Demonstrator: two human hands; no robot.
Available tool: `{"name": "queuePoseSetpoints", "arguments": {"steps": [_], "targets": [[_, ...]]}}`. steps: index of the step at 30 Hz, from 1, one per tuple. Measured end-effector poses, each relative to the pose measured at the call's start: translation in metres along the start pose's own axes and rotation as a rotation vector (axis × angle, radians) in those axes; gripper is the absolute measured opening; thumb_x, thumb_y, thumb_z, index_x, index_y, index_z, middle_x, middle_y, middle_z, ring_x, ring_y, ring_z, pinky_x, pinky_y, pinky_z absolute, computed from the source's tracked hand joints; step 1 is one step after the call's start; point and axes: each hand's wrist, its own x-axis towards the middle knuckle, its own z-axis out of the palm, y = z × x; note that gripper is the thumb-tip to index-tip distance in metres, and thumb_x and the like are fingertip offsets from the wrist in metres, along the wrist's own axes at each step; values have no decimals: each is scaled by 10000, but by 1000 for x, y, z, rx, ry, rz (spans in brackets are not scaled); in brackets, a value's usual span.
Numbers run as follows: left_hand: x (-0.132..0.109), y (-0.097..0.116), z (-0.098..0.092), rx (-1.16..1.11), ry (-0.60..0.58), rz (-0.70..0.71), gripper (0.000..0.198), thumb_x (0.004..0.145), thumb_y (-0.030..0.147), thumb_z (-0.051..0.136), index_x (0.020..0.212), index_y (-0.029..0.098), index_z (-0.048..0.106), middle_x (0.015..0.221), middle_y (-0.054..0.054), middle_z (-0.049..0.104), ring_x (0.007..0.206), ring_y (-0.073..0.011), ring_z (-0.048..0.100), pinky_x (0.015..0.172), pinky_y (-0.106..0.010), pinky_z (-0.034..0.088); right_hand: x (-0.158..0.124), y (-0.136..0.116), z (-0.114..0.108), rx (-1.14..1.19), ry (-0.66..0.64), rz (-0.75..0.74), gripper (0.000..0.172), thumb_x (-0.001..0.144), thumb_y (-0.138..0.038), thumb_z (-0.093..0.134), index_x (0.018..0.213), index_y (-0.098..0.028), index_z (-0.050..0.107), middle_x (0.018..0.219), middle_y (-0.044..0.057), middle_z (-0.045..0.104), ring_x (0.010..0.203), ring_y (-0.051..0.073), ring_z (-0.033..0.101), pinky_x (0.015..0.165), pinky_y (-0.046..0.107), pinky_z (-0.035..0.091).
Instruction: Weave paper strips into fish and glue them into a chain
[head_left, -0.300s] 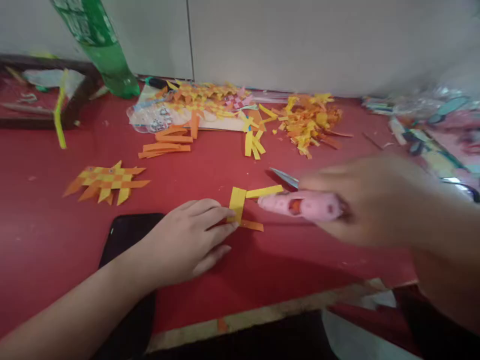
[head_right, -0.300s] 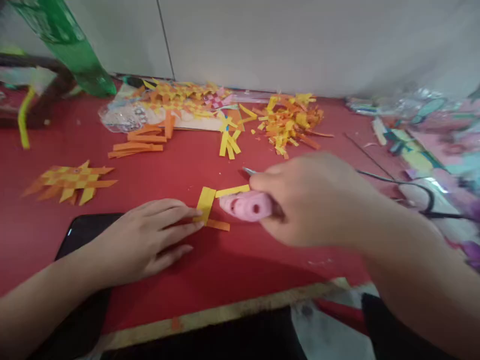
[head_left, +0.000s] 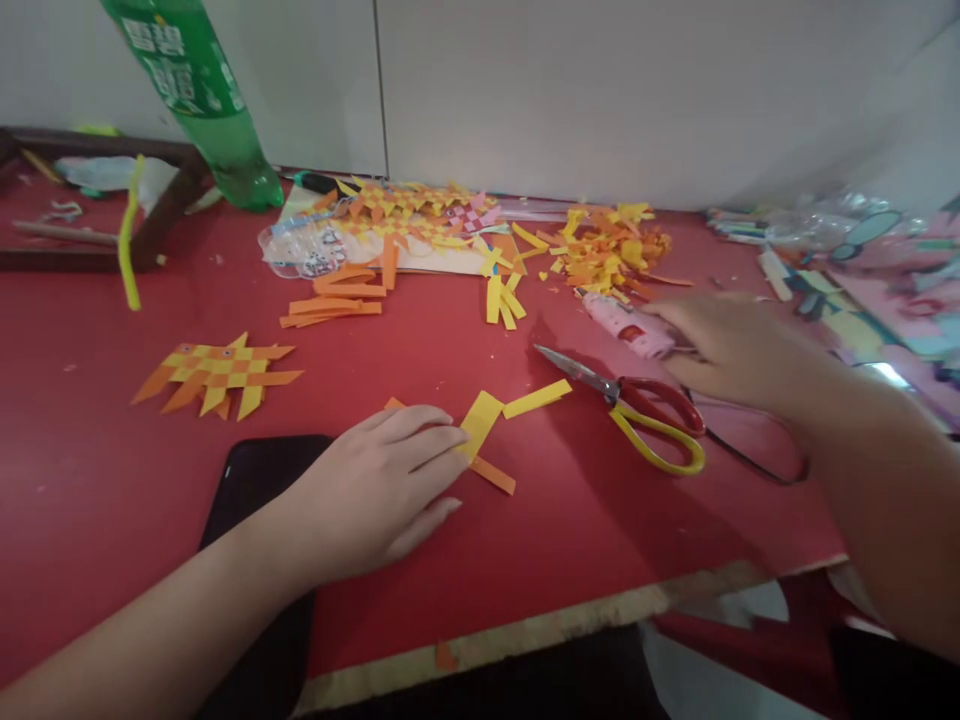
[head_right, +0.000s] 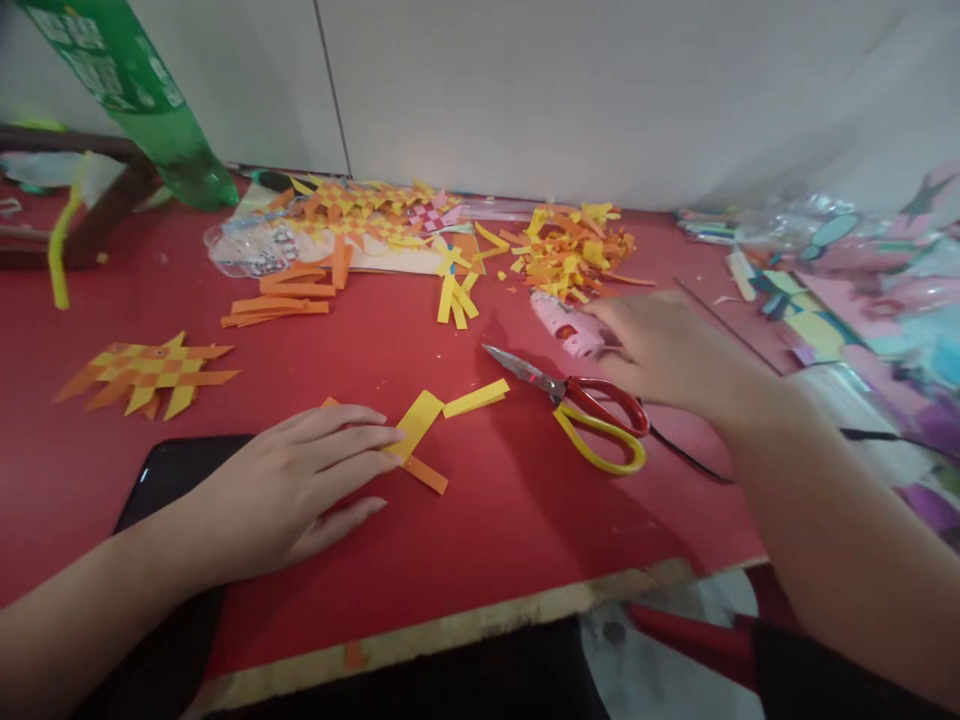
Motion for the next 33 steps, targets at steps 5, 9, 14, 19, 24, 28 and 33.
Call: {"name": "queuePoseSetpoints", "arguments": {"steps": [5, 9, 14, 19, 24, 28, 33], "targets": [[2, 1, 0, 21, 26, -1, 246, 934, 280, 546, 1110, 159, 668, 1170, -101, 696, 1075, -298, 620, 903, -471, 537, -3, 19, 41, 65, -129, 29, 403, 890, -111, 387, 1246, -24, 554, 1190, 261, 648, 1099, 308, 596, 888, 425, 380], [3, 5, -3, 0, 115, 61, 166, 932, 230, 553, 995, 168, 694, 962, -72, 726, 908, -227, 657, 825, -377, 555, -5, 16, 32, 29, -122, -10, 430, 837, -43, 421, 1222, -57, 614, 1154, 232, 656, 1061, 296, 603, 858, 407, 428], [5, 7, -6, -19, 195, 108, 171, 938, 171, 537, 887, 186, 700, 797, -43, 710, 808, -181, 666, 784, -323, 562, 1, -40, 7, 263, 182, -191, 262, 933, -203, 482, 1084, -149, 690, 1038, 132, 699, 947, 226, 642, 812, 350, 482], [5, 5, -4, -3, 174, 78, 200, 947, 180, 514, 921, 150, 710, 866, -67, 739, 783, -199, 686, 724, -345, 587, 9, -83, 23, 508, 83, -397, 210, 950, -320, 541, 1045, -210, 692, 1063, 57, 723, 1003, 203, 665, 912, 360, 501], [4, 4, -1, 5, 131, 76, 226, 951, 203, 511, 961, 124, 722, 925, -71, 759, 784, -233, 707, 675, -393, 604, 12, -84, 35, 579, 71, -432, 196, 969, -300, 529, 952, -212, 703, 946, 24, 737, 923, 166, 677, 952, 351, 494], [5, 4, -1, 33, 119, 76, 239, 958, 212, 509, 1001, 113, 721, 969, -76, 762, 822, -251, 718, 702, -420, 613, 9, -81, 36, 605, 173, -413, 164, 949, -264, 558, 892, -228, 707, 911, 11, 749, 890, 161, 695, 870, 314, 520], [8, 3, -3, 34, 158, 62, 220, 942, 176, 525, 1058, 116, 702, 1021, -96, 759, 877, -274, 722, 789, -464, 603, 0, -87, 38, 742, 365, -255, 63, 878, -207, 643, 885, -239, 696, 878, -5, 761, 800, 145, 716, 752, 271, 560]]}}
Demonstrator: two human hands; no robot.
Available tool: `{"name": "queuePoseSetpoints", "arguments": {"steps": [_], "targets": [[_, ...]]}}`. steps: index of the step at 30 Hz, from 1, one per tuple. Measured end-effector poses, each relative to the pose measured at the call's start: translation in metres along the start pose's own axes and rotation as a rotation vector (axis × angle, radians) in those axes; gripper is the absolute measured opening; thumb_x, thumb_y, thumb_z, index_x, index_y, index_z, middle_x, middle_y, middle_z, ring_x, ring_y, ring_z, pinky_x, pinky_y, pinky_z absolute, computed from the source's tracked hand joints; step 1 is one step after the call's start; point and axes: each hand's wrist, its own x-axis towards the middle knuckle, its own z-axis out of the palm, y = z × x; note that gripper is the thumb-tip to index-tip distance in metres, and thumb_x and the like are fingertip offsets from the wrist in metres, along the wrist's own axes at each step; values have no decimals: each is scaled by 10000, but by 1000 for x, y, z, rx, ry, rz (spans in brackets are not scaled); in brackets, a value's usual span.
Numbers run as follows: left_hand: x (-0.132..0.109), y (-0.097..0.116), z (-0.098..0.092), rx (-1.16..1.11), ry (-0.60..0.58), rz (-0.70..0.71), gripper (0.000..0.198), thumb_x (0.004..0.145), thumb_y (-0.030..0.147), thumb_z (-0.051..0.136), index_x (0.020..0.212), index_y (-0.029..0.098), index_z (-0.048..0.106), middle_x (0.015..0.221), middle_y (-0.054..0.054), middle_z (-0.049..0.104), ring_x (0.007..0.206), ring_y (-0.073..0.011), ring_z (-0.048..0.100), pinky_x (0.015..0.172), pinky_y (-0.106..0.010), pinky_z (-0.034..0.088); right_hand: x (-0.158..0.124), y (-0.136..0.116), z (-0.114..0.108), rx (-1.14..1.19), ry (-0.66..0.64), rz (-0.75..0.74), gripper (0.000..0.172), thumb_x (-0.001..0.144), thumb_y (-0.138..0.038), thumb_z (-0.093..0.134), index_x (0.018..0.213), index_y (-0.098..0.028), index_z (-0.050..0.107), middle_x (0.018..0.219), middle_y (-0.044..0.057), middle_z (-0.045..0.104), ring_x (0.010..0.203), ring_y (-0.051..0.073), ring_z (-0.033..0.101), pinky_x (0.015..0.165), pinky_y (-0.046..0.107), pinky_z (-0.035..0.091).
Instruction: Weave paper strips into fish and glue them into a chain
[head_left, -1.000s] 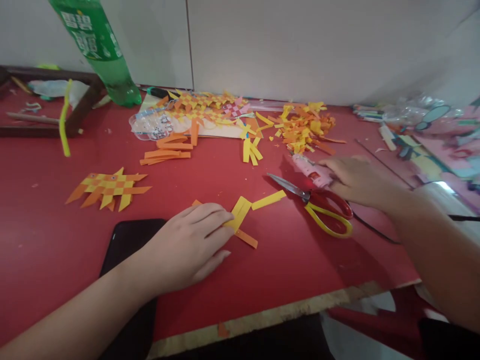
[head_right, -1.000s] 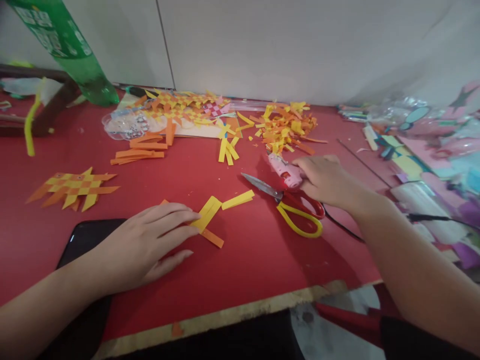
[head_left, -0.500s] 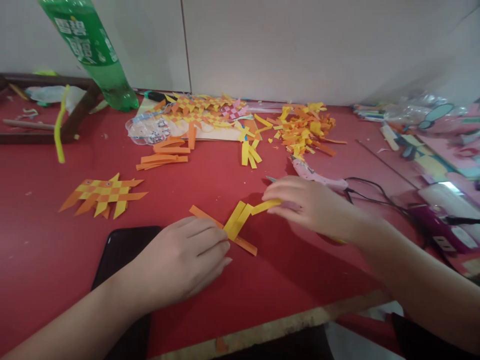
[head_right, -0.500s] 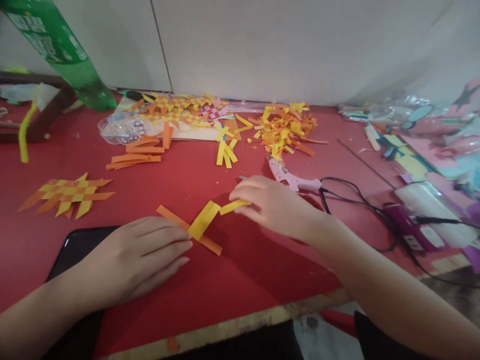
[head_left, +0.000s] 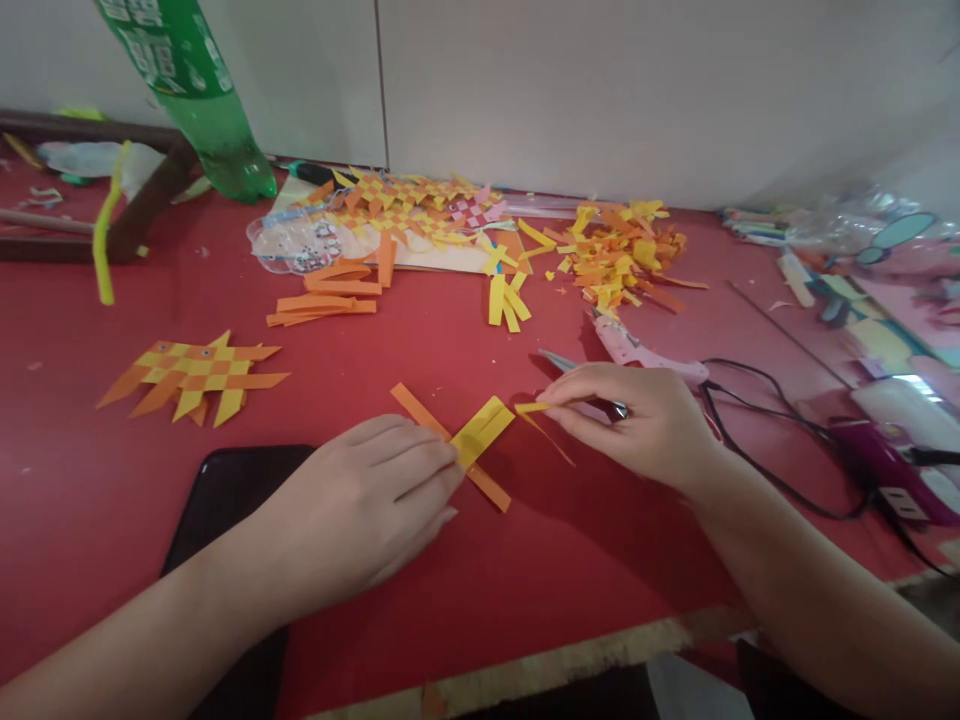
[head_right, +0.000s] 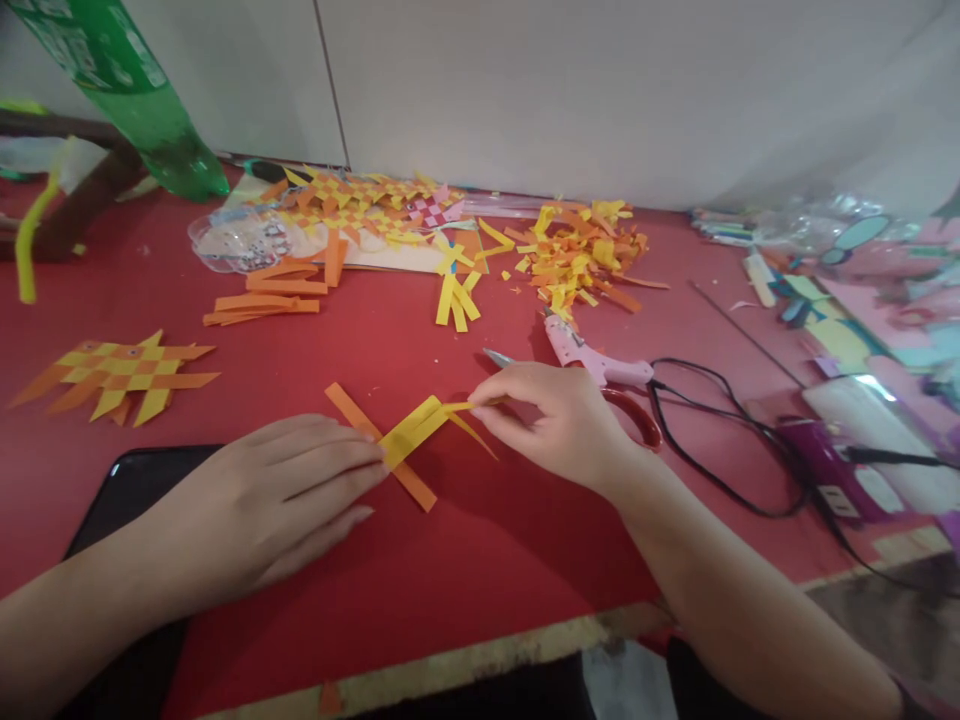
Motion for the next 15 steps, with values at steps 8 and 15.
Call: {"name": "queuePoseSetpoints", "arguments": {"steps": [8, 15], "targets": [[4, 9, -2, -1048, -61, -708, 231, 956, 331, 546, 1151, 210, 575, 857, -16, 735, 649, -134, 724, 557, -207, 575, -4, -44, 5, 94, 110, -419, 155, 832, -72, 667, 930, -191, 681, 962, 73, 761, 944, 171, 717, 870, 332, 609], [5, 10, -7, -1292, -70, -730, 224, 912, 204, 582, 1135, 193, 554, 842, -47, 710, 711, -143, 712, 552, -195, 577, -7, -49, 15, 1, 73, -601, 110, 905, -106, 593, 896, -143, 696, 976, 118, 764, 1024, 214, 708, 852, 331, 631]]}}
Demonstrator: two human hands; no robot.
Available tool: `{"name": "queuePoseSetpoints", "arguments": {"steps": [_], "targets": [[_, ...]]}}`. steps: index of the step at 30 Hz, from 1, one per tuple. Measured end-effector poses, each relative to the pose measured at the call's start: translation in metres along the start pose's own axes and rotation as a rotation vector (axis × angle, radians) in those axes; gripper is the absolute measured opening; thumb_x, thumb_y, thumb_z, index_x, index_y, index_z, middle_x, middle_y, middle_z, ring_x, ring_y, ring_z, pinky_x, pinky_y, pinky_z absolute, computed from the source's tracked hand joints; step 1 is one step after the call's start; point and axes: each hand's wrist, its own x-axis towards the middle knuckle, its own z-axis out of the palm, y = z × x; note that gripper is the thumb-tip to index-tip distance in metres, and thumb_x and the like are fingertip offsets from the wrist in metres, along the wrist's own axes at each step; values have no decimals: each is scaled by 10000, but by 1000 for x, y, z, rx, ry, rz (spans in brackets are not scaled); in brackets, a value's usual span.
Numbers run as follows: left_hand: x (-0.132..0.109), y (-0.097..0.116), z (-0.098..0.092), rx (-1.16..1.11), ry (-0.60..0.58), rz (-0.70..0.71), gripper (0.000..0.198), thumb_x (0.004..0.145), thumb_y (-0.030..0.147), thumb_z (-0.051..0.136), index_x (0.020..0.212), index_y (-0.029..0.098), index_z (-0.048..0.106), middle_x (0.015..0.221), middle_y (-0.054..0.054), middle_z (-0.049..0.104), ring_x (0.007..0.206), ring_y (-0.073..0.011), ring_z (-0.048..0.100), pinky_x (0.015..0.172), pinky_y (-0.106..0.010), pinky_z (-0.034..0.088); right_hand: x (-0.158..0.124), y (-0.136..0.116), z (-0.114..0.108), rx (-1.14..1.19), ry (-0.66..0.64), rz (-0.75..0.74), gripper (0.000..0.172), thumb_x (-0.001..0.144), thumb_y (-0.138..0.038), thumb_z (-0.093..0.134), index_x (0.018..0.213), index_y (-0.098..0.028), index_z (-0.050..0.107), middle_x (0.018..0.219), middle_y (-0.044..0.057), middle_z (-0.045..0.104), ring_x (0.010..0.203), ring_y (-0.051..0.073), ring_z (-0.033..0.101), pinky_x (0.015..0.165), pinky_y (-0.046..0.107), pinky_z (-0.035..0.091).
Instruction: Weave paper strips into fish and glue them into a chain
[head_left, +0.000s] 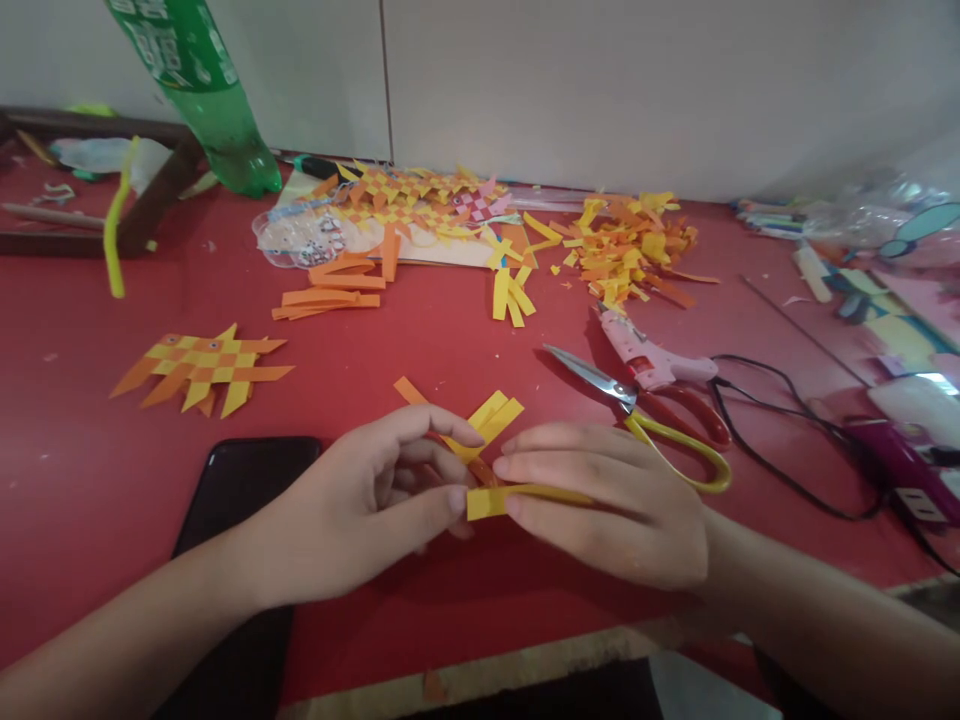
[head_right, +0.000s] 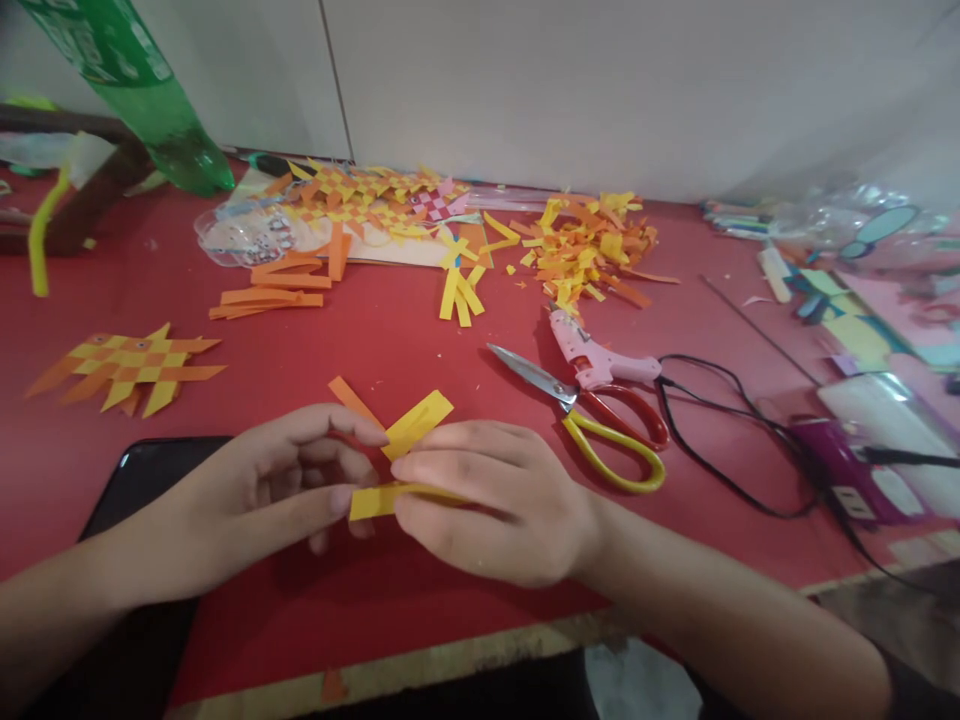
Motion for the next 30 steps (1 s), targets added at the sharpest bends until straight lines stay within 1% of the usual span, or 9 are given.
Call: {"name": "queuePoseSetpoints", "arguments": {"steps": [4, 8, 11, 14, 18, 22, 25, 28, 30], "targets": [[0, 1, 0, -39, 24, 7, 220, 898, 190, 585, 1118, 185, 585, 836, -39, 692, 704, -129, 694, 596, -208, 591, -2, 3, 8, -21, 71, -51, 132, 915, -117, 580, 875, -166, 696, 973, 84, 761, 1034, 200, 700, 858, 314, 630], [2, -5, 1, -2, 43, -16, 156, 847, 150, 650, 997, 181, 620, 832, -27, 700, 725, -116, 693, 600, -173, 571, 1, 3, 11, 67, -21, -50, 74, 862, -97, 626, 868, -145, 682, 971, 80, 753, 997, 195, 697, 879, 307, 616], [4, -8, -1, -7, 27, -45, 147, 852, 157, 646, 995, 176, 617, 800, -15, 691, 661, -103, 681, 585, -184, 573, 2, 1, 12, 111, -36, -34, 51, 856, -157, 629, 884, -148, 671, 975, 92, 729, 1014, 195, 676, 903, 329, 604], [6, -9, -2, -8, 32, -45, 187, 841, 163, 662, 1021, 175, 610, 810, -18, 692, 664, -114, 689, 594, -205, 586, 2, -1, 13, 135, -69, 15, 82, 885, -237, 643, 890, -159, 667, 985, 95, 725, 995, 179, 678, 886, 311, 598], [7, -9, -2, 6, 36, -21, 214, 819, 169, 690, 1015, 179, 605, 829, -25, 713, 744, -134, 721, 649, -211, 596, 1, -2, 10, 179, -85, 107, 105, 931, -142, 583, 946, -149, 687, 983, 81, 740, 929, 131, 693, 825, 234, 587], [7, -10, -2, 46, 53, 26, 245, 822, 171, 692, 1041, 184, 583, 857, -34, 738, 771, -145, 736, 678, -228, 605, 2, 0, 6, 187, -87, 141, 114, 926, -124, 591, 947, -147, 701, 998, 78, 750, 961, 135, 693, 853, 256, 585], [6, -10, -3, 223, 159, 148, 206, 852, 192, 669, 1042, 191, 589, 876, -26, 739, 755, -131, 726, 671, -225, 597, 1, 4, 5, 166, -77, 164, 97, 912, -130, 622, 953, -157, 706, 987, 64, 758, 946, 140, 700, 860, 276, 584], [3, -9, -5, 649, 286, 355, 81, 895, 184, 604, 970, 191, 632, 851, -16, 723, 730, -126, 682, 666, -248, 566, -3, 13, 7, 134, -58, 189, 112, 920, -152, 620, 980, -174, 712, 998, 59, 759, 960, 147, 695, 879, 309, 577], [1, -8, -6, 921, 285, 495, 107, 896, 150, 566, 948, 175, 656, 851, -32, 722, 763, -157, 666, 712, -304, 556, -6, 22, 9, 135, -59, 168, 139, 932, -145, 596, 995, -180, 715, 1009, 61, 760, 996, 161, 685, 895, 345, 573]]}}
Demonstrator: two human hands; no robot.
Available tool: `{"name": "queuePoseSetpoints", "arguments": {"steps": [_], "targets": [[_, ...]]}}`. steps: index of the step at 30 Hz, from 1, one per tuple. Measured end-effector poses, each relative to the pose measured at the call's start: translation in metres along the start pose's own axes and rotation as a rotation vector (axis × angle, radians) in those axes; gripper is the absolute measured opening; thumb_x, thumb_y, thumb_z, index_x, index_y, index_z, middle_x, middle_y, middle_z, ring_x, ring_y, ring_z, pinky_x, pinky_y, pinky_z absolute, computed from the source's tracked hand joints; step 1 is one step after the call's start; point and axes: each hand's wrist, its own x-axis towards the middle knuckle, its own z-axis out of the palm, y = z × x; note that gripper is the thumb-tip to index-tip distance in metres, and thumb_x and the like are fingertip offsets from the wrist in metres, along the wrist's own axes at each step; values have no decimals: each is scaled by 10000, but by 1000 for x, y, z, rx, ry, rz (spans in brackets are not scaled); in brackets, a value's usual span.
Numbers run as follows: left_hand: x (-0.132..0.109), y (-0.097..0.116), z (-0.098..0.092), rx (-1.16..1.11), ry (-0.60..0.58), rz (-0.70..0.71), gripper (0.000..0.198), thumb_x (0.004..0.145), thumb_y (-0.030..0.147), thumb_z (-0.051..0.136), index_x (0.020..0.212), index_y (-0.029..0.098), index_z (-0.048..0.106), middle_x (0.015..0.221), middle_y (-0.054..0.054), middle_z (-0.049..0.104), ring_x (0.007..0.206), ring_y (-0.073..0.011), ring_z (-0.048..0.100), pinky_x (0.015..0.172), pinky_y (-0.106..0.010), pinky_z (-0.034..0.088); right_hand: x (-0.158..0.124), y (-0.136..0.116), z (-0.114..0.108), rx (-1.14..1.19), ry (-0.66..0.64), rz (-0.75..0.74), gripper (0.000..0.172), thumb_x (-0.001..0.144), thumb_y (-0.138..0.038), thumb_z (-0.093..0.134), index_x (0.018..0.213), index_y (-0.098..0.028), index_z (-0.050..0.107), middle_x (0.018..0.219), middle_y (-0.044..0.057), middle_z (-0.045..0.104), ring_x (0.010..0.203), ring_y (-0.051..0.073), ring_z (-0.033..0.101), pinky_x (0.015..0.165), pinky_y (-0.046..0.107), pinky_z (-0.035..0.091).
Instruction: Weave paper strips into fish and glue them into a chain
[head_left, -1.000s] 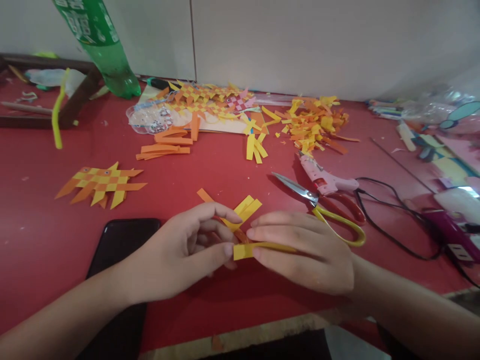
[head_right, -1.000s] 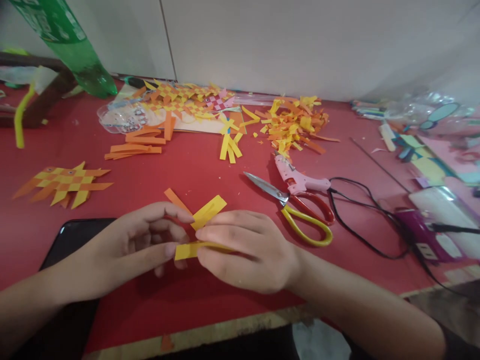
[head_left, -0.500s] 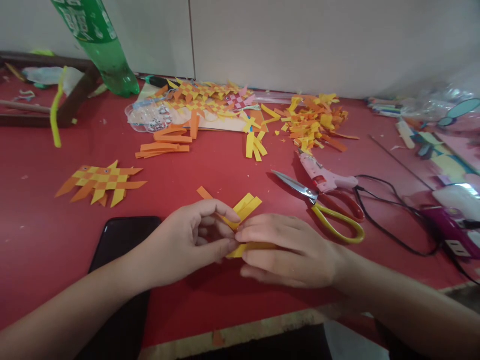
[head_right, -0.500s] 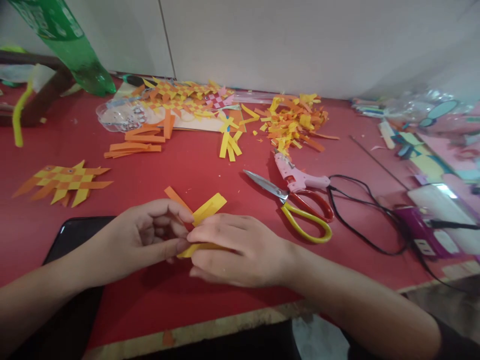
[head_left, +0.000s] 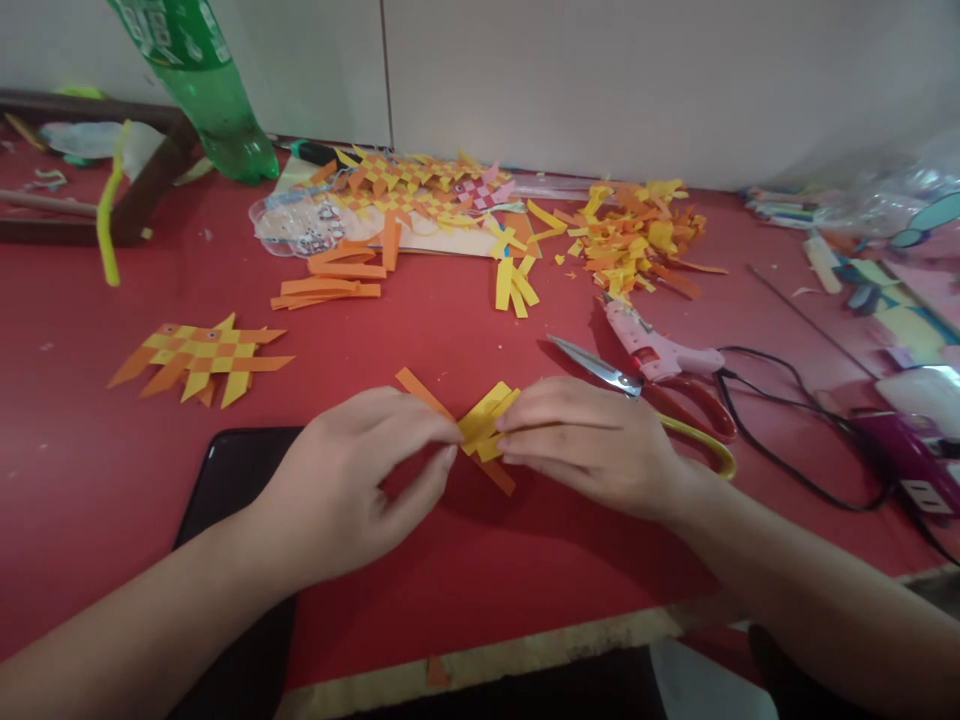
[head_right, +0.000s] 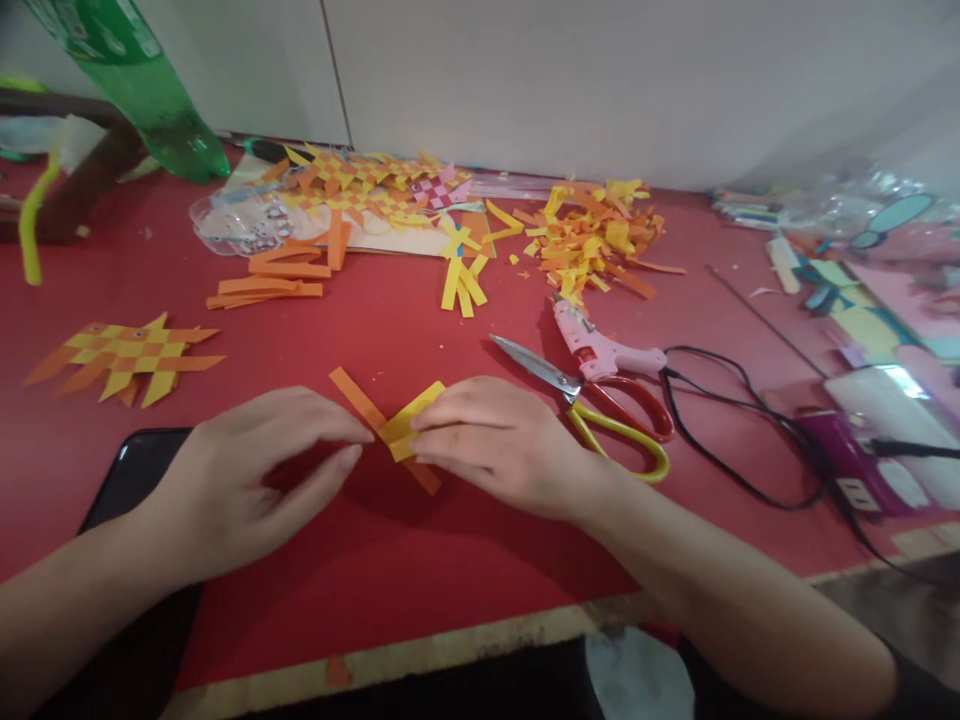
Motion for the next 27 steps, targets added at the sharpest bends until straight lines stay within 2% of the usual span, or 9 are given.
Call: {"name": "queuePoseSetpoints", "arguments": {"steps": [2, 5, 10, 21, 27], "targets": [[-2, 0, 0, 150, -31, 143, 162, 885, 132, 555, 992, 153, 676, 919, -61, 739, 844, -204, 671, 795, -374, 553, 0, 9, 2, 10, -13, -30, 159, 937, -138, 581, 991, -184, 723, 1002, 59, 762, 1018, 174, 679, 903, 371, 570], [-4, -2, 1, 269, -113, 232, 231, 893, 147, 538, 1057, 141, 699, 1043, -82, 750, 957, -258, 677, 868, -445, 537, 1, 19, 3, 46, -48, -53, 165, 947, -161, 572, 970, -191, 732, 988, 49, 765, 1032, 173, 672, 908, 369, 565], [-4, -4, 4, 314, -169, 255, 247, 913, 172, 514, 1036, 146, 726, 1073, -66, 754, 959, -263, 688, 845, -458, 537, 3, 24, 6, 86, -114, -72, 197, 965, -167, 538, 965, -185, 734, 987, 43, 768, 1064, 171, 653, 919, 367, 552], [-4, -4, 4, 303, -172, 249, 252, 909, 173, 519, 1057, 125, 717, 1080, -91, 746, 978, -270, 675, 860, -452, 539, 3, 26, 9, 62, -156, -94, 196, 958, -144, 535, 990, -164, 728, 1009, 62, 757, 1081, 195, 627, 918, 394, 536], [-3, -3, 4, 307, -163, 271, 241, 921, 170, 508, 1000, 104, 726, 1056, -102, 750, 977, -286, 661, 851, -459, 542, 3, 23, 8, 70, -154, -86, 195, 957, -134, 535, 999, -157, 724, 1007, 60, 757, 1085, 193, 610, 918, 385, 534]]}}
